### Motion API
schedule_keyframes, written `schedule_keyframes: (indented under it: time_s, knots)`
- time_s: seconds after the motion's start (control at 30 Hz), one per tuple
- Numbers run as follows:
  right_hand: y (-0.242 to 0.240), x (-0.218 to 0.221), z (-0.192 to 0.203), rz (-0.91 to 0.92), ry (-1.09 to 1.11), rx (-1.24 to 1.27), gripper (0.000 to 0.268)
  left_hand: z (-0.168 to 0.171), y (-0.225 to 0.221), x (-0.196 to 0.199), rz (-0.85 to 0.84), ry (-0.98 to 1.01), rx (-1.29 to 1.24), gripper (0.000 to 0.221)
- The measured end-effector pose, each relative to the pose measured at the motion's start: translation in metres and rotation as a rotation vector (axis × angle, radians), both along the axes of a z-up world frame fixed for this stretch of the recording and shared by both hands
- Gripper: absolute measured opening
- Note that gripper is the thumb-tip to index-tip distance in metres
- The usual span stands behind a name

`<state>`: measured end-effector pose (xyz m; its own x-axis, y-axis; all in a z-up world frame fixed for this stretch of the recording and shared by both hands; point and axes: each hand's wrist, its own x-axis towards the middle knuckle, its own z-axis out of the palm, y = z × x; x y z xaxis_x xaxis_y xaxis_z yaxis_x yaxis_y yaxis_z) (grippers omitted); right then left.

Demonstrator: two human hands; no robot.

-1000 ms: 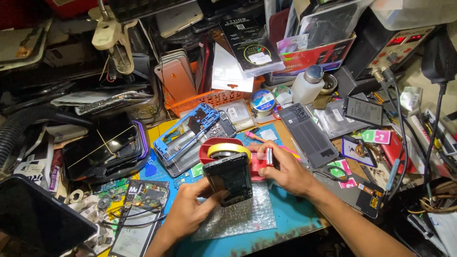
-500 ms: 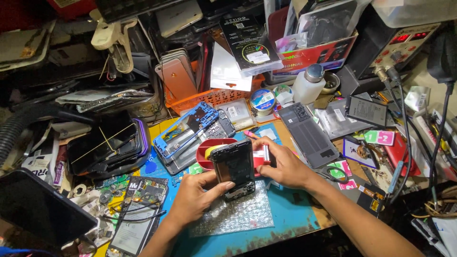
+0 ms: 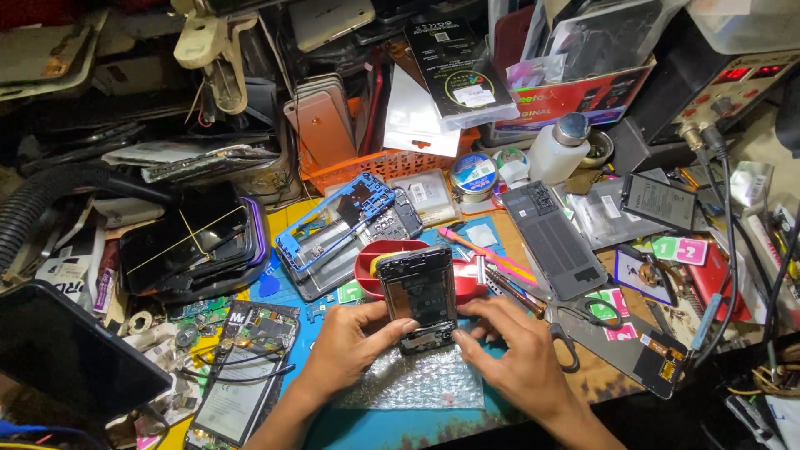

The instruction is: Disassembling a smartphone to remove internal components such as the motherboard and battery using precision tools.

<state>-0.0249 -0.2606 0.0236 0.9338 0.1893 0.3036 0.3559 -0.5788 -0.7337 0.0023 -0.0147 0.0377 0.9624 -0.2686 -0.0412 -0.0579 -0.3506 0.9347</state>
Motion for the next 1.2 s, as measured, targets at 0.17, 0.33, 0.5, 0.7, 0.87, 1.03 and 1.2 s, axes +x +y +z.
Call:
schedule_keyframes:
  time_s: [0.17,0.33,0.5,0.7,0.87,1.03,1.2]
  knots:
    - [0.008,-0.001,-0.004,-0.019,-0.039,-0.014,0.031,-0.001,0.002,-0.004,-0.056,0.025,-0.017,0.037]
    - [0.011,0.001,-0.004,-0.002,0.092,0.061,0.029,-0.003,0.002,-0.005,-0.098,-0.041,-0.033,0.038]
    - [0.005,0.004,0.006,0.037,0.364,0.156,0.030,0.001,0.001,-0.007,-0.124,-0.101,-0.077,0.029]
    - [-0.010,-0.002,-0.001,0.050,0.351,0.365,0.024,0.009,0.007,-0.027,-0.191,-0.108,0.050,0.038]
    - [-0.028,0.000,-0.019,-0.114,0.454,0.403,0.028,-0.008,0.028,-0.054,-0.411,-0.465,0.345,0.024]
    - [-0.009,0.001,-0.003,-0.083,0.458,0.436,0.016,-0.019,0.052,-0.052,-0.186,-0.355,0.462,0.033]
    - [0.002,0.005,-0.008,-0.103,0.521,0.356,0.017,0.014,0.035,-0.007,0.117,-0.394,0.380,0.090]
